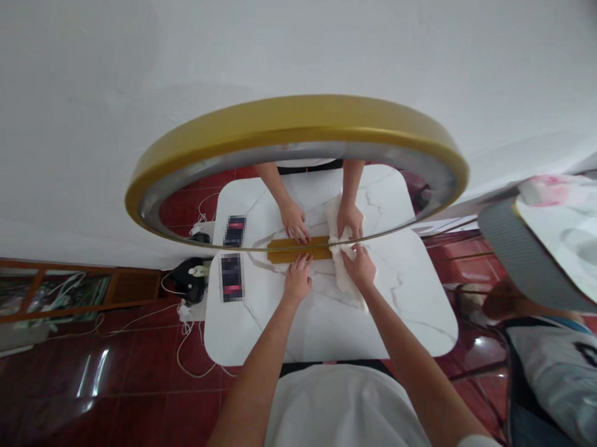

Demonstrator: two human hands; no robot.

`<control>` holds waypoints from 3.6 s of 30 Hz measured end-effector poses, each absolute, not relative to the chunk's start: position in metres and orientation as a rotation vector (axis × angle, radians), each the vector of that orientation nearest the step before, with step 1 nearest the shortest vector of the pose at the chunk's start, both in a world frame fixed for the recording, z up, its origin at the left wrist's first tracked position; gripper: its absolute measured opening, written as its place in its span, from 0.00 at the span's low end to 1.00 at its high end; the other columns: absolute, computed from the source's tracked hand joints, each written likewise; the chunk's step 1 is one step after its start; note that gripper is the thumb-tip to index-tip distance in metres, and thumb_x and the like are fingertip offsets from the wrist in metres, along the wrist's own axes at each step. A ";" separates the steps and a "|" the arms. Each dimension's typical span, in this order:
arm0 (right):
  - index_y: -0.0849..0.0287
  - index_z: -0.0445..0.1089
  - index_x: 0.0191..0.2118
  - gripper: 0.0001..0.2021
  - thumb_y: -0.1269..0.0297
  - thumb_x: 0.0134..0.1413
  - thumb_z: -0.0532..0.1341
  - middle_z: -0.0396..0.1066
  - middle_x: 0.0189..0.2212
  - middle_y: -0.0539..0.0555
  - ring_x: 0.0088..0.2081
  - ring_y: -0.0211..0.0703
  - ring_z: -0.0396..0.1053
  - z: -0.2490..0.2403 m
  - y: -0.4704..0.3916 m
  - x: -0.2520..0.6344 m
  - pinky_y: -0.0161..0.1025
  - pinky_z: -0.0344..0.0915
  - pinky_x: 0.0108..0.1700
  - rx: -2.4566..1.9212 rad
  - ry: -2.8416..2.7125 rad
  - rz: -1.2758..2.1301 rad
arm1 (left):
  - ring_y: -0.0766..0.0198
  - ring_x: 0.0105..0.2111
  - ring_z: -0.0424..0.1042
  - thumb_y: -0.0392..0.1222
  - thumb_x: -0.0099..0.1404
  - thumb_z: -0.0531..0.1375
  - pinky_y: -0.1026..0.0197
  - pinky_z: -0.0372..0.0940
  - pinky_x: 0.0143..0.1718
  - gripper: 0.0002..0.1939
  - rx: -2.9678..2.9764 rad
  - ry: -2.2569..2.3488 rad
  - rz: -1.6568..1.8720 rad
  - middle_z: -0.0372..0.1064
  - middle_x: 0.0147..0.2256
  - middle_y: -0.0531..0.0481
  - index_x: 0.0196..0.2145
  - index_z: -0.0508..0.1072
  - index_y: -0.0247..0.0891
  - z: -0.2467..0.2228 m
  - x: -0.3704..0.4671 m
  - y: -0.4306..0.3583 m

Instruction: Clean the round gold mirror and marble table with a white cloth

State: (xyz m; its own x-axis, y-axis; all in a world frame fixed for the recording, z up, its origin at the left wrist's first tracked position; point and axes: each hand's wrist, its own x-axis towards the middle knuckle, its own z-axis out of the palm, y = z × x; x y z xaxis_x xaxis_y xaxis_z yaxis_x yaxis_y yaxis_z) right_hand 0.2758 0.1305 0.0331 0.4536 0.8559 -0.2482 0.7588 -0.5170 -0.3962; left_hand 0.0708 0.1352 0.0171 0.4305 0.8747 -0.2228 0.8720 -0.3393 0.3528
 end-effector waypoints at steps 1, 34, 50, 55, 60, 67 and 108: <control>0.53 0.62 0.50 0.19 0.47 0.61 0.48 0.66 0.44 0.53 0.34 0.40 0.66 0.033 0.130 0.274 0.34 0.49 0.27 -2.495 -1.366 0.621 | 0.58 0.64 0.45 0.29 0.56 0.52 0.51 0.47 0.63 0.37 2.276 1.480 0.003 0.47 0.64 0.52 0.64 0.51 0.42 0.017 0.071 0.135; 0.54 0.61 0.55 0.19 0.57 0.59 0.53 0.64 0.51 0.55 0.47 0.44 0.65 0.037 0.103 0.263 0.38 0.61 0.43 -2.167 -1.811 0.652 | 0.57 0.64 0.45 0.29 0.55 0.53 0.48 0.47 0.62 0.38 2.238 1.550 0.012 0.48 0.64 0.50 0.63 0.52 0.41 0.019 0.078 0.131; 0.46 0.44 0.66 0.28 0.62 0.61 0.48 0.43 0.66 0.52 0.64 0.51 0.42 0.049 0.074 0.275 0.55 0.40 0.62 -2.036 -2.245 0.264 | 0.57 0.65 0.43 0.29 0.56 0.52 0.47 0.46 0.62 0.38 2.190 1.539 0.021 0.47 0.64 0.48 0.64 0.50 0.42 0.021 0.078 0.131; 0.53 0.40 0.67 0.30 0.63 0.60 0.48 0.44 0.66 0.57 0.63 0.53 0.46 0.035 0.085 0.262 0.52 0.46 0.60 -2.120 -2.226 0.263 | 0.58 0.65 0.42 0.28 0.56 0.52 0.47 0.46 0.62 0.38 2.193 1.543 0.022 0.47 0.65 0.50 0.64 0.49 0.43 0.019 0.078 0.130; 0.58 0.44 0.66 0.27 0.64 0.61 0.46 0.49 0.64 0.60 0.60 0.54 0.49 0.024 0.108 0.267 0.52 0.46 0.60 -2.111 -2.273 0.263 | 0.59 0.65 0.43 0.29 0.56 0.52 0.48 0.45 0.63 0.38 2.195 1.542 0.006 0.47 0.65 0.50 0.64 0.50 0.43 0.020 0.078 0.131; 0.55 0.49 0.64 0.25 0.62 0.62 0.45 0.54 0.61 0.60 0.59 0.52 0.50 0.023 0.114 0.273 0.52 0.50 0.57 -2.268 -2.012 0.280 | 0.57 0.65 0.43 0.29 0.56 0.53 0.46 0.44 0.63 0.39 2.156 1.541 -0.004 0.46 0.65 0.51 0.64 0.50 0.45 0.022 0.078 0.132; 0.42 0.40 0.66 0.43 0.44 0.47 0.60 0.44 0.65 0.58 0.59 0.69 0.47 0.024 0.116 0.153 0.64 0.45 0.55 -1.936 -2.530 0.424 | 0.60 0.62 0.52 0.26 0.54 0.50 0.56 0.50 0.62 0.36 2.054 1.691 0.149 0.52 0.63 0.45 0.62 0.55 0.35 0.015 -0.012 0.141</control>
